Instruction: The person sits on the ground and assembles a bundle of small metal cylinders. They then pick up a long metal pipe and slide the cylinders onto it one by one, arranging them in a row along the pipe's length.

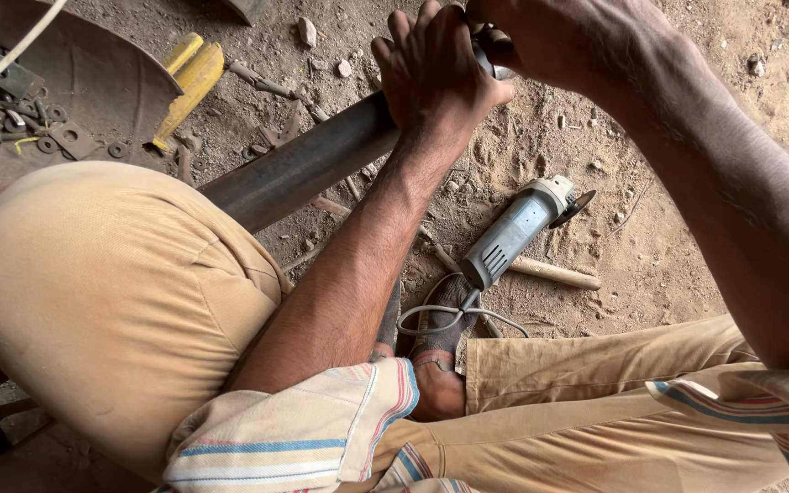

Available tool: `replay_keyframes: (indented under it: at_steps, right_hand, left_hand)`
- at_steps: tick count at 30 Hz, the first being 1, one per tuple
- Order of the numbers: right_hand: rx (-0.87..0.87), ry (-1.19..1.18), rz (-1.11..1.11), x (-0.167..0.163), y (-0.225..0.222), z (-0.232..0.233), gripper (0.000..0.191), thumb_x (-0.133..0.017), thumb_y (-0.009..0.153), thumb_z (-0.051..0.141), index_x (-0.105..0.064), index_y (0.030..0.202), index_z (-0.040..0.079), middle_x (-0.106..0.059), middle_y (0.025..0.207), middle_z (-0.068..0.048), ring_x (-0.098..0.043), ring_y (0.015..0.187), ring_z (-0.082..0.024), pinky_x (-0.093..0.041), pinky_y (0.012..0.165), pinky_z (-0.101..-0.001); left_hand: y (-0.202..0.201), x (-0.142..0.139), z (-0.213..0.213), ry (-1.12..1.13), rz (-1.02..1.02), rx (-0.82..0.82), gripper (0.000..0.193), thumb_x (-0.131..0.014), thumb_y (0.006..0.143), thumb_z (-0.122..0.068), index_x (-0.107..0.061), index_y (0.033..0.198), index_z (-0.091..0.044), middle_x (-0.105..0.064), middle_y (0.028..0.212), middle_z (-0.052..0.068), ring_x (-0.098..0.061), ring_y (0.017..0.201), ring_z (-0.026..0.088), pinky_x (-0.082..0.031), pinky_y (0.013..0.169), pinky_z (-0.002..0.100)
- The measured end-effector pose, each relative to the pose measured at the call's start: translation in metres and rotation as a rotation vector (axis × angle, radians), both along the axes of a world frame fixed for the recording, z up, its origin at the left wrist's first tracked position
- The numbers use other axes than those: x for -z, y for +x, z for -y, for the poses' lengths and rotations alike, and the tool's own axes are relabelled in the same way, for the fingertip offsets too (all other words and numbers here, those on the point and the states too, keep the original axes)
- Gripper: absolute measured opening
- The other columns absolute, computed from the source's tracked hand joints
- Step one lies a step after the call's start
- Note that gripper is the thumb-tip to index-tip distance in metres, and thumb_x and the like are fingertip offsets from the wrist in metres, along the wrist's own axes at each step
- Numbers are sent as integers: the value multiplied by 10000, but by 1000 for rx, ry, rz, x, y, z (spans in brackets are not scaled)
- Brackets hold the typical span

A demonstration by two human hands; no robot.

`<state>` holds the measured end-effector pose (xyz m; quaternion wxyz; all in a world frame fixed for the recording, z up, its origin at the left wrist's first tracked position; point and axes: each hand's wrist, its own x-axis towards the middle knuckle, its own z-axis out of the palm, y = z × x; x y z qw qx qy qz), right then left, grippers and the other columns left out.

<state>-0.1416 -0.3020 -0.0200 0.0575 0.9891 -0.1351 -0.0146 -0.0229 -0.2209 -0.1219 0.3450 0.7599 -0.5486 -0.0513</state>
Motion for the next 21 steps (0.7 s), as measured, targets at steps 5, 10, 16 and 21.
replay_keyframes:
  at_steps: [5,10,16,21]
  right_hand:
    - [-7,-15,46,-1,-10,-8,98,-836,1020,171,-789,1067,99,-765,1010,-67,-716,767,-128,-590,646,-243]
    - [-12,-46,105,1,-22,-20,73,-836,1036,146,-789,1032,90,-758,1025,-67,-714,789,-117,-591,669,-236]
    - [46,-32,124,7,-33,-36,106,-826,1054,166,-793,1003,79,-734,1051,-55,-682,781,-117,-562,577,-239]
    - [26,-29,145,10,-40,-41,99,-806,1077,190,-793,1047,97,-710,1011,-35,-676,794,-113,-570,602,-238]
  left_hand:
    - [0,3,0,-54,-32,-18,669,-928,499,-472,-594,971,-137,-614,1068,81,-547,1064,310,-429,920,573]
    - [0,11,4,14,6,-6,450,-862,805,-480,-584,971,-167,-644,1096,46,-558,1158,283,-421,1001,567]
    - [-2,18,1,-49,128,-23,466,-855,717,-272,-611,1097,-160,-663,1220,49,-550,1240,273,-413,1023,562]
    - [-2,13,1,92,118,18,619,-939,613,-280,-596,1116,-173,-662,1235,36,-540,1260,267,-396,1063,555]
